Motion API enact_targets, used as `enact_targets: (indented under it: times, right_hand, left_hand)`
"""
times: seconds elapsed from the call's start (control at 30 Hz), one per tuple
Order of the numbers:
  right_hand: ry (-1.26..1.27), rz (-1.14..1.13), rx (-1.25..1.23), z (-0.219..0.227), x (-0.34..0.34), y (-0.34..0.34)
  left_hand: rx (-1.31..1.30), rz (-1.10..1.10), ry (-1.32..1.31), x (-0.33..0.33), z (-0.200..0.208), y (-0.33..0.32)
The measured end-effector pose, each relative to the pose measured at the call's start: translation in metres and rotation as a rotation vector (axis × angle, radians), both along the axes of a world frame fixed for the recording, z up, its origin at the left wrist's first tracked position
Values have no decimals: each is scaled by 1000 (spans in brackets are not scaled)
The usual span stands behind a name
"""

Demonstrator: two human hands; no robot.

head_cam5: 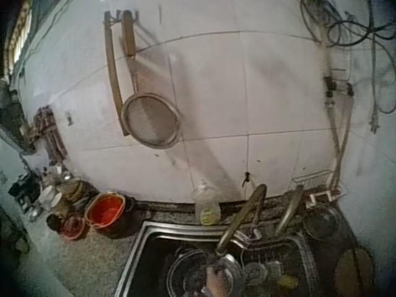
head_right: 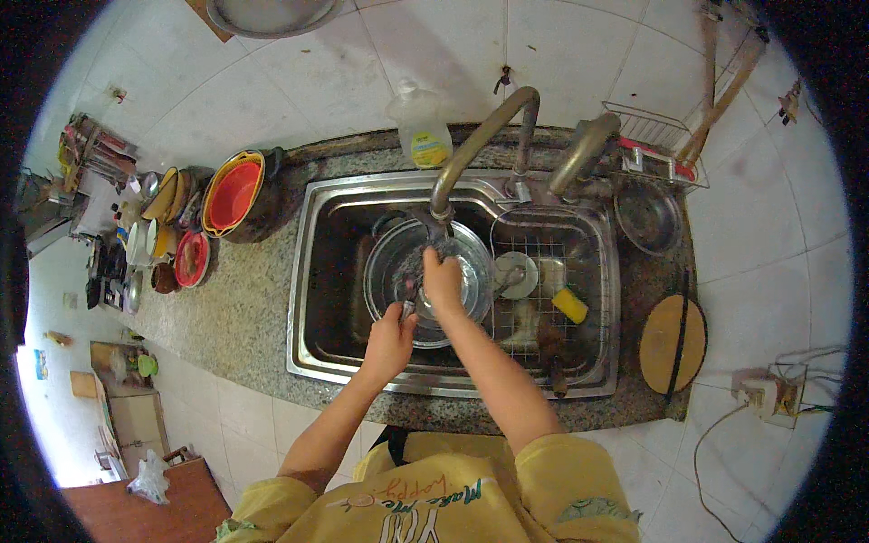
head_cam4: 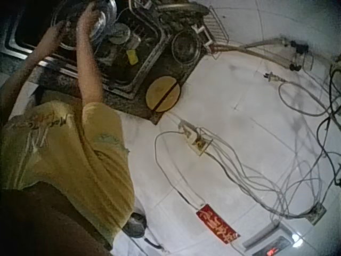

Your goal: The person washes a white plate and a glass pot lid in a kitchen sink using a steel wool scrubber and running water. They scrub the items thoroughly, rinse them under the tap, and place the cleaned plate on a nearby counter. The person then picks up a large metal pot and a ladle to wash them in the sink.

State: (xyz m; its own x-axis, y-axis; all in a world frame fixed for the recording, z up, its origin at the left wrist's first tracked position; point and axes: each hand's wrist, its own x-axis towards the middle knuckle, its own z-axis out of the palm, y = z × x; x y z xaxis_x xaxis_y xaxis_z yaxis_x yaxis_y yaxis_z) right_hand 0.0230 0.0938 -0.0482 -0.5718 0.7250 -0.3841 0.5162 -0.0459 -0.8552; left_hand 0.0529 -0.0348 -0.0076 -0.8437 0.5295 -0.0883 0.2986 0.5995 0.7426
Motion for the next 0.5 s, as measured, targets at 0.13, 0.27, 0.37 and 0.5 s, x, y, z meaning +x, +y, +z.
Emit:
enact_targets:
  times: [0.13,0.27,0.37,0.5]
  right_hand:
    - [113,-183,-195,-24,-4,14]
    - [213,-88,-433,-18,8,-4]
    - [251,-22,-494,-17,0,15]
    - [265,-131,-485,-6,7,8]
  left_hand:
    - [-39,-38,20,2,0,-1]
    - [35,6,-19,-3,0,1]
    - [40,16,-17,-2,1,-1]
    - [70,18,-5,5,0,-2]
